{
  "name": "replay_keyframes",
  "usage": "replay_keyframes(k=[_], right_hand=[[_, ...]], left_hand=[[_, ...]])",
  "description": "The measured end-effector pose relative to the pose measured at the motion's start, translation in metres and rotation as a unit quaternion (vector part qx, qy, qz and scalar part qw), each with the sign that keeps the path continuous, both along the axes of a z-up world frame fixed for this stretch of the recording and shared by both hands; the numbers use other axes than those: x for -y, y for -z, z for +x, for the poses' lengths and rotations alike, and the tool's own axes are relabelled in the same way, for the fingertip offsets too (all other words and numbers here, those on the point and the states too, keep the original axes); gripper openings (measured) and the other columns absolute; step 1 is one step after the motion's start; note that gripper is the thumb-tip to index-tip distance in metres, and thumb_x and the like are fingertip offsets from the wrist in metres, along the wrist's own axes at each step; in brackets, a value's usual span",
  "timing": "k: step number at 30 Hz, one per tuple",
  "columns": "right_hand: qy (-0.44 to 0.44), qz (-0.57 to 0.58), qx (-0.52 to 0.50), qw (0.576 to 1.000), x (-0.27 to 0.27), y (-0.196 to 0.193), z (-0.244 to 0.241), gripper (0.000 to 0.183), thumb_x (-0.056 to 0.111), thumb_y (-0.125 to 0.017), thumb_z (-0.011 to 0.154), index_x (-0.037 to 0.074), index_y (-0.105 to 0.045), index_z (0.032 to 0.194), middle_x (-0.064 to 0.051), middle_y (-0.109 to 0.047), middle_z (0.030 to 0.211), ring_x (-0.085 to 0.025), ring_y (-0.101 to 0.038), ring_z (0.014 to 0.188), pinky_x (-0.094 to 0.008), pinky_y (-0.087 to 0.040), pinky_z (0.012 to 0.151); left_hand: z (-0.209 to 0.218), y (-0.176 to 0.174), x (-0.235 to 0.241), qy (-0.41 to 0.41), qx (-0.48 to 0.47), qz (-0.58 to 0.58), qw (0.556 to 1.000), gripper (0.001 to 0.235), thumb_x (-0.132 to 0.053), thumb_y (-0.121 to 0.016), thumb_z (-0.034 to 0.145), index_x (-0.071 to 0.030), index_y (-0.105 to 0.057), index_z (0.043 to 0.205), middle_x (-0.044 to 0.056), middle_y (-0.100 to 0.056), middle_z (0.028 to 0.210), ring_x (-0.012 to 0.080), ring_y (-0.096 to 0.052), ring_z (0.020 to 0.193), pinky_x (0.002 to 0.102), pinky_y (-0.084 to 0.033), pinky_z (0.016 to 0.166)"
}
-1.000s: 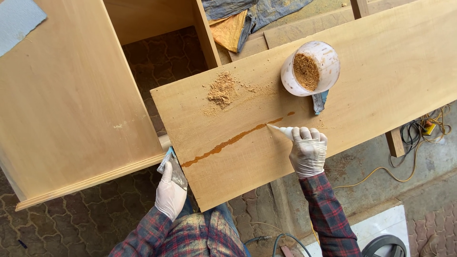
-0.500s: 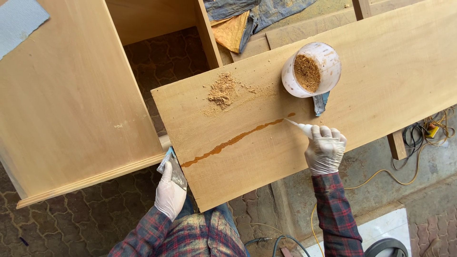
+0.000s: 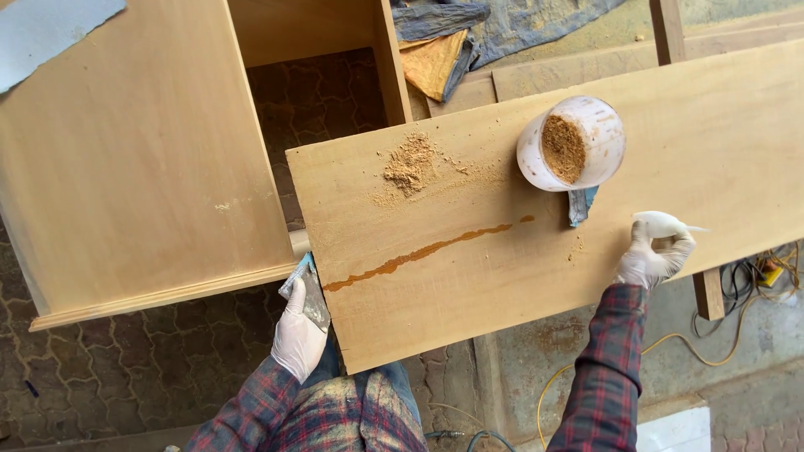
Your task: The person holds a wooden furniture panel steady on the workbench and squeezes a brown liquid filler from a plastic bottle along the seam. They sprinkle sanding dust from a container over the wet seam and use a small blue scraper to press and spread the dust-filler mixture into the gap, repeating the apply-and-scrape cycle along the panel edge.
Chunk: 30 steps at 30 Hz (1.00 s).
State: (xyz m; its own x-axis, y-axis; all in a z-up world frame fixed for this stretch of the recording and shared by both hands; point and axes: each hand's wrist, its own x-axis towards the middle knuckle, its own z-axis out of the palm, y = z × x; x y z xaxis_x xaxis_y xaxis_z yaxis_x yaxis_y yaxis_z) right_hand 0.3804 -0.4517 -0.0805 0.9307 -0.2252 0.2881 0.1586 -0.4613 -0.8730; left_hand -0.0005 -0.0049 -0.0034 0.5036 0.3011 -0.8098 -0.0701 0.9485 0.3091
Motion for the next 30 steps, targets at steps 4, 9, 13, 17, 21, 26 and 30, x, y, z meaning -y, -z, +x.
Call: replay_keyframes(k=[4, 9, 13, 17, 21, 26, 30], right_hand=[[0.025, 0.102, -0.041, 0.994, -0.015, 0.005, 0.015, 0.052, 0.000, -0.087, 0.087, 0.008, -0.053, 0.126, -0.011, -0.066, 0.130, -0.023, -0.069, 0.121, -0.036, -0.062, 0.106], [0.156, -0.251, 0.021, 0.955, -0.011, -0.004, -0.023, 0.059, 0.007, -0.096, 0.088, -0.001, -0.056, 0.130, -0.018, -0.063, 0.121, -0.029, -0.062, 0.108, -0.045, -0.052, 0.098], [0.065, -0.265, -0.092, 0.958, -0.086, -0.042, -0.067, 0.018, 0.019, -0.076, 0.106, 0.005, -0.071, 0.117, -0.014, -0.068, 0.117, -0.025, -0.064, 0.108, -0.038, -0.052, 0.097], [-0.040, -0.303, 0.007, 0.952, -0.119, -0.056, -0.045, 0.050, 0.031, -0.084, 0.091, -0.004, -0.068, 0.124, -0.021, -0.065, 0.122, -0.033, -0.061, 0.108, -0.043, -0.051, 0.094], [-0.187, -0.369, 0.074, 0.907, -0.092, -0.025, -0.014, 0.028, 0.018, -0.076, 0.096, 0.000, -0.074, 0.117, -0.019, -0.073, 0.120, -0.037, -0.065, 0.109, -0.047, -0.052, 0.097], [-0.126, -0.423, -0.059, 0.895, -0.088, -0.043, -0.084, 0.008, 0.007, -0.065, 0.105, 0.001, -0.071, 0.104, -0.019, -0.071, 0.103, -0.035, -0.068, 0.096, -0.043, -0.054, 0.088], [-0.307, -0.255, 0.087, 0.913, -0.226, -0.131, -0.115, 0.021, -0.007, -0.061, 0.100, 0.000, -0.066, 0.120, -0.019, -0.071, 0.114, -0.034, -0.071, 0.105, -0.041, -0.057, 0.093]], left_hand=[[-0.001, 0.002, 0.001, -0.016, 0.000, 0.004, 1.000, 0.059, -0.041, -0.051, 0.101, -0.004, -0.045, 0.147, 0.010, -0.054, 0.147, 0.0247, -0.049, 0.136, 0.042, -0.037, 0.115], [0.003, -0.011, 0.002, -0.014, 0.019, 0.014, 1.000, 0.059, -0.040, -0.050, 0.101, -0.004, -0.045, 0.148, 0.010, -0.054, 0.147, 0.0250, -0.049, 0.137, 0.042, -0.038, 0.115], [0.007, -0.007, 0.005, -0.004, 0.014, 0.018, 1.000, 0.059, -0.040, -0.049, 0.101, -0.005, -0.045, 0.148, 0.009, -0.053, 0.148, 0.0244, -0.049, 0.138, 0.042, -0.038, 0.115], [0.010, -0.012, 0.003, -0.013, 0.014, 0.016, 1.000, 0.058, -0.040, -0.049, 0.101, -0.007, -0.045, 0.148, 0.008, -0.054, 0.147, 0.0236, -0.049, 0.137, 0.043, -0.037, 0.115], [0.005, -0.009, 0.000, -0.011, 0.027, -0.003, 1.000, 0.057, -0.040, -0.049, 0.102, -0.005, -0.046, 0.147, 0.011, -0.056, 0.145, 0.0257, -0.050, 0.135, 0.044, -0.038, 0.114], [0.003, 0.003, -0.003, -0.024, 0.035, -0.020, 0.999, 0.055, -0.039, -0.050, 0.101, -0.008, -0.048, 0.146, 0.008, -0.057, 0.144, 0.0236, -0.051, 0.134, 0.043, -0.040, 0.113], [-0.002, 0.011, -0.003, -0.024, 0.033, -0.044, 0.998, 0.055, -0.039, -0.051, 0.099, -0.010, -0.049, 0.145, 0.006, -0.058, 0.144, 0.0224, -0.053, 0.133, 0.043, -0.042, 0.111]])
